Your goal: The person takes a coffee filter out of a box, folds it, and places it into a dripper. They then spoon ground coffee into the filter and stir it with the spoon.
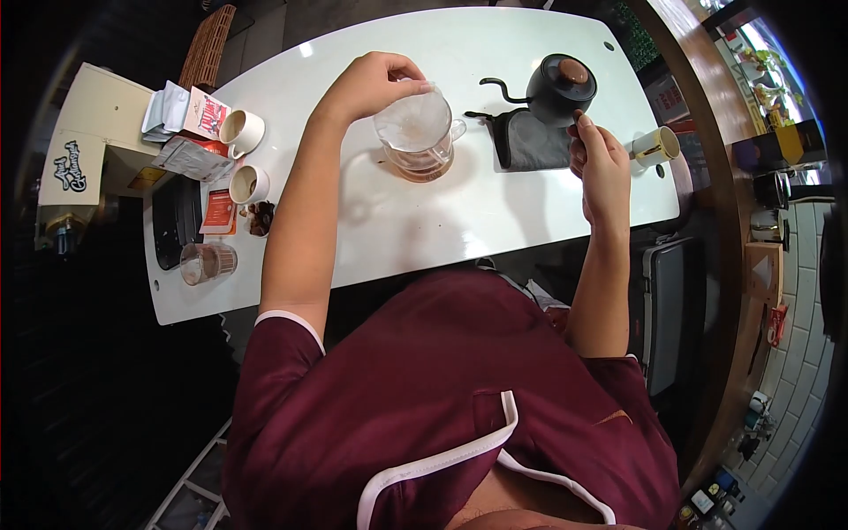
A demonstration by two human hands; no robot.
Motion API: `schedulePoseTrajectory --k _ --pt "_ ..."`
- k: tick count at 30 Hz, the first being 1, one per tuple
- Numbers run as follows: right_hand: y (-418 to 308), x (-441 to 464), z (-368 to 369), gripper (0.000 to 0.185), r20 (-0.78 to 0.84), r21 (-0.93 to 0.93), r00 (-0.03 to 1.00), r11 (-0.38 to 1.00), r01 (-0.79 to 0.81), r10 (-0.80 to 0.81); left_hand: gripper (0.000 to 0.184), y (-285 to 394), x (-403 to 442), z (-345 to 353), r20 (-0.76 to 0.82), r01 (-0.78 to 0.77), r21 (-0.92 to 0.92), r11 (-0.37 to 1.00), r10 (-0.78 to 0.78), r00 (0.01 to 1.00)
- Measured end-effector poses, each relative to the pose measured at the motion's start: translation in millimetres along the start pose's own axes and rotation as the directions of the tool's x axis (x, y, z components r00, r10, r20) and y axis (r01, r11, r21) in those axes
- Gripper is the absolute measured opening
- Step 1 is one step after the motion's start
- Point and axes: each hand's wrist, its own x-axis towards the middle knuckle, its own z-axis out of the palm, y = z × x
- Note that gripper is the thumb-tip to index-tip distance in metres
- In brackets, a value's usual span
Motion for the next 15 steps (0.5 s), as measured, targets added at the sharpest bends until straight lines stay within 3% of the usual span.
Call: schedulePoseTrajectory --k 15 --pt "-1 4 13 0.031 0.039 -0.061 0.999 0.998 0.011 -0.008 0.03 -9 -22 -6 -0.106 0.09 0.054 0.995 -0.084 0.991"
